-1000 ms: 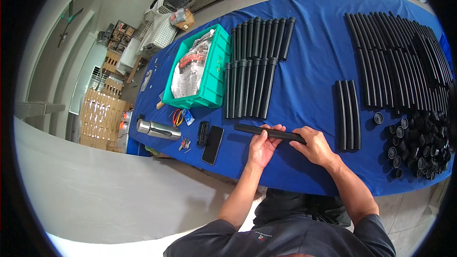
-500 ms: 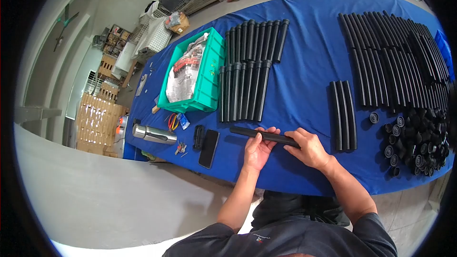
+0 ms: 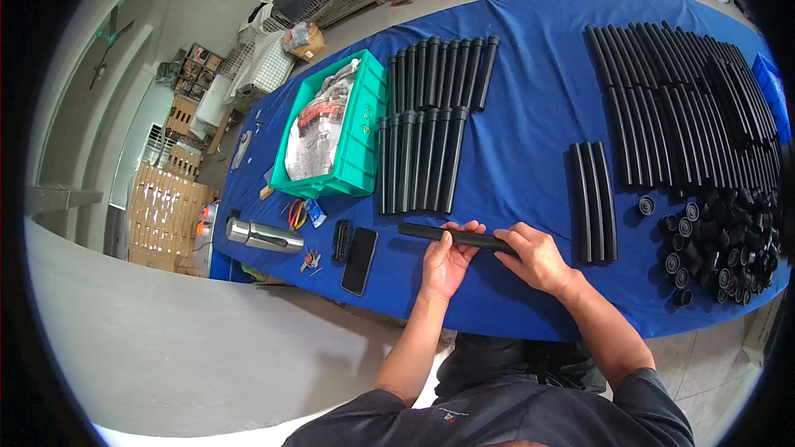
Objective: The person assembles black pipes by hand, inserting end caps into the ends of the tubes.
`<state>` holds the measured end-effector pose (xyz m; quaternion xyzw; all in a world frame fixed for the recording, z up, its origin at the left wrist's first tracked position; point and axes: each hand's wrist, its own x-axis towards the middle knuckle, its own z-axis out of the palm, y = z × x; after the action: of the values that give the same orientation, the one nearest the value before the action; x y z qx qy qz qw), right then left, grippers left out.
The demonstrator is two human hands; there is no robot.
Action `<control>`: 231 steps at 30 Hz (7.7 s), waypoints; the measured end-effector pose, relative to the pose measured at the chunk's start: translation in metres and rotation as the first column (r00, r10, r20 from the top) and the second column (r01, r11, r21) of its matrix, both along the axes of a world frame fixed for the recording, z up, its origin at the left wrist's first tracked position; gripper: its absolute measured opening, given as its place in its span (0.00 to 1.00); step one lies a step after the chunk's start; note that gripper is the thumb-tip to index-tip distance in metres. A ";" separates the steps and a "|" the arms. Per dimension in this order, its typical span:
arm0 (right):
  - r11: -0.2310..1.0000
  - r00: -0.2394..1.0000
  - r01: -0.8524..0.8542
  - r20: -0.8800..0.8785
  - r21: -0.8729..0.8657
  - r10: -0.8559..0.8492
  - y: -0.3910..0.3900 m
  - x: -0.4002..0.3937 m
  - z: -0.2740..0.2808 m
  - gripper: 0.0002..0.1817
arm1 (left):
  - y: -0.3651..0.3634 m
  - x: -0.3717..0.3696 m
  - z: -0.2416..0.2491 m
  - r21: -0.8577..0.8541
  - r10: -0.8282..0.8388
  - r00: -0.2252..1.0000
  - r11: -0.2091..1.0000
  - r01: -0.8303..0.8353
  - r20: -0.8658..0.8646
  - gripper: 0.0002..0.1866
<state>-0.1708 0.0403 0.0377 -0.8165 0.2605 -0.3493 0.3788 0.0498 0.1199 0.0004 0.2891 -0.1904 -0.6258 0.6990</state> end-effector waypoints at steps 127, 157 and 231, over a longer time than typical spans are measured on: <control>0.618 0.886 -0.424 0.160 0.662 0.436 -0.009 -0.002 -0.009 0.22 | -0.175 -0.092 0.091 -0.201 0.354 -0.511 0.922 0.331 0.784 0.23; 0.684 0.907 -0.389 0.127 0.617 0.402 -0.006 -0.002 -0.009 0.20 | -0.208 -0.063 0.053 -0.052 0.229 -0.637 0.958 0.283 0.736 0.26; 0.659 0.897 -0.438 0.246 0.612 0.367 -0.012 -0.011 0.008 0.35 | 0.019 -0.027 0.083 -0.090 0.110 -0.631 0.994 0.063 0.768 0.23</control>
<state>-0.1815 0.0284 0.0457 -0.6504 0.1588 -0.1843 0.7196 0.0225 0.1390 0.0831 0.6600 -0.7342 0.0220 0.1575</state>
